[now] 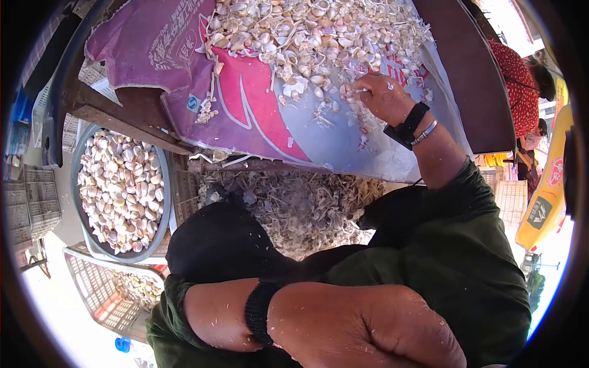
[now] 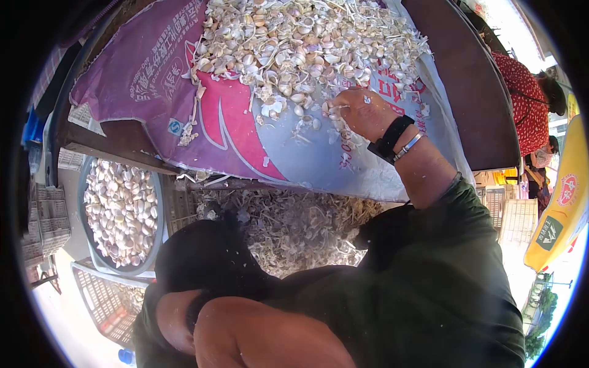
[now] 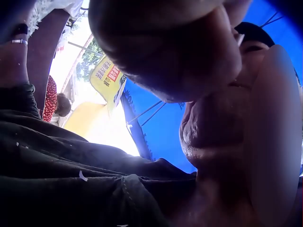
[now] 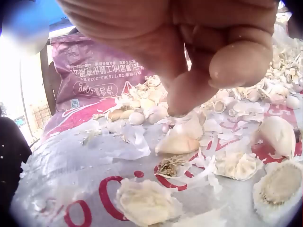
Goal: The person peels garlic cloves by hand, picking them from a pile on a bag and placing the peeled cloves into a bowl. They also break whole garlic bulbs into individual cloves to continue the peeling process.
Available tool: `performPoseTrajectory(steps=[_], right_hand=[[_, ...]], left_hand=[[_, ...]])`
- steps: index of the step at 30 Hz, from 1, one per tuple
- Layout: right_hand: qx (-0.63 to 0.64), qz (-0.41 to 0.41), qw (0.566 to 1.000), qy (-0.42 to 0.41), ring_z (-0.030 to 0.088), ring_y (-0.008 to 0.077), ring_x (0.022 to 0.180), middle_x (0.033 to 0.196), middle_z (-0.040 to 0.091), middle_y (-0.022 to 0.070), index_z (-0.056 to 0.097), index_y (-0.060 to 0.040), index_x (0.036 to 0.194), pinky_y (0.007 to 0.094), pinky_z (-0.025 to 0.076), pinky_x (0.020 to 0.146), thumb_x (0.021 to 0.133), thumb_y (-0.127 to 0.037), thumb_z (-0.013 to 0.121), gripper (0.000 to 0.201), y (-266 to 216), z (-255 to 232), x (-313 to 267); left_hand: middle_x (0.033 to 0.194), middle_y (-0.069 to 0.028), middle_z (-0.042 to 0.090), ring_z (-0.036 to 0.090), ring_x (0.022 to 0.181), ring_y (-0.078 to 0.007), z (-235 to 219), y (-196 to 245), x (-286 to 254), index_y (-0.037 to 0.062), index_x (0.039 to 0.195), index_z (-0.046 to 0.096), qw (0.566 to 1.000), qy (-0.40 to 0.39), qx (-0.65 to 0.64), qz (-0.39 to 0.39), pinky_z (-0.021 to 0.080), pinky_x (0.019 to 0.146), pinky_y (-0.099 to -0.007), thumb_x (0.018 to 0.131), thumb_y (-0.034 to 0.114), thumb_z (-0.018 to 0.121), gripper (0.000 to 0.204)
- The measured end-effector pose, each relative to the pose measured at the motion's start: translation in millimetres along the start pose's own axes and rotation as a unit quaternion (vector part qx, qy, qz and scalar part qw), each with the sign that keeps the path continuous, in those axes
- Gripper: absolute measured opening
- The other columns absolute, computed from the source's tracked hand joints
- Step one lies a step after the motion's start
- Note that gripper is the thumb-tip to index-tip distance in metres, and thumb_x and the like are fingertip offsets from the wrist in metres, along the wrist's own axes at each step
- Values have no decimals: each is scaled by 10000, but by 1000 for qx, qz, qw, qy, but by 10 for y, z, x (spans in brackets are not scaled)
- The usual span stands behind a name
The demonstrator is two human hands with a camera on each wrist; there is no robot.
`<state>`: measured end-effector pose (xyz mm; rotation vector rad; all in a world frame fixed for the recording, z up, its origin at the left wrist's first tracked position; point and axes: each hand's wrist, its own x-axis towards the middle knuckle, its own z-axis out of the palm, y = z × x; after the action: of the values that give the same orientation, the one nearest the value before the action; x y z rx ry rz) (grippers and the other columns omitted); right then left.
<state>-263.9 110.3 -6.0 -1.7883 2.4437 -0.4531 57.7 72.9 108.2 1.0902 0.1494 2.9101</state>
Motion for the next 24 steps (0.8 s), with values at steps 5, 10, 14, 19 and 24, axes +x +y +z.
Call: performPoseTrajectory(steps=[5, 10, 14, 19, 24], right_hand=[[7, 19, 999, -38, 649, 310, 863, 913, 664, 141, 664, -42, 992, 370, 519, 775, 816, -18, 622, 182, -55, 37, 127], [19, 47, 998, -45, 645, 310, 843, 901, 661, 149, 657, -40, 999, 378, 516, 753, 823, -60, 633, 179, -24, 102, 205], [4, 28, 997, -76, 642, 312, 826, 880, 658, 158, 645, -42, 975, 393, 512, 728, 819, -108, 642, 169, 51, 138, 334], [-27, -27, 996, -80, 645, 284, 761, 779, 633, 148, 624, -43, 921, 368, 499, 668, 799, -84, 634, 129, 10, 193, 439], [-23, -72, 996, -48, 639, 234, 646, 709, 621, 94, 614, -52, 893, 354, 501, 592, 788, -76, 640, 111, -16, 205, 503]], left_hand=[[964, -183, 688, 681, 905, -253, -62, 69, -7, -92, 1054, 656, 999, 4, 4, -32, 534, 771, -308, 893, -31, 592, 183], [959, -168, 692, 682, 894, -244, -86, 133, -17, -81, 1074, 652, 994, 7, -55, -90, 533, 765, -294, 899, -26, 586, 194], [901, -96, 653, 602, 753, -139, -192, 325, -27, -36, 1097, 640, 977, 70, -19, -199, 462, 640, -242, 935, 68, 580, 202], [789, -120, 623, 497, 536, -102, -545, 494, -121, -48, 1055, 605, 924, 328, 21, -196, 345, 437, -209, 943, 190, 528, 274], [821, -146, 642, 570, 566, -154, -906, 493, -197, -21, 995, 592, 852, 497, 101, -131, 363, 393, -232, 907, 161, 542, 208]])
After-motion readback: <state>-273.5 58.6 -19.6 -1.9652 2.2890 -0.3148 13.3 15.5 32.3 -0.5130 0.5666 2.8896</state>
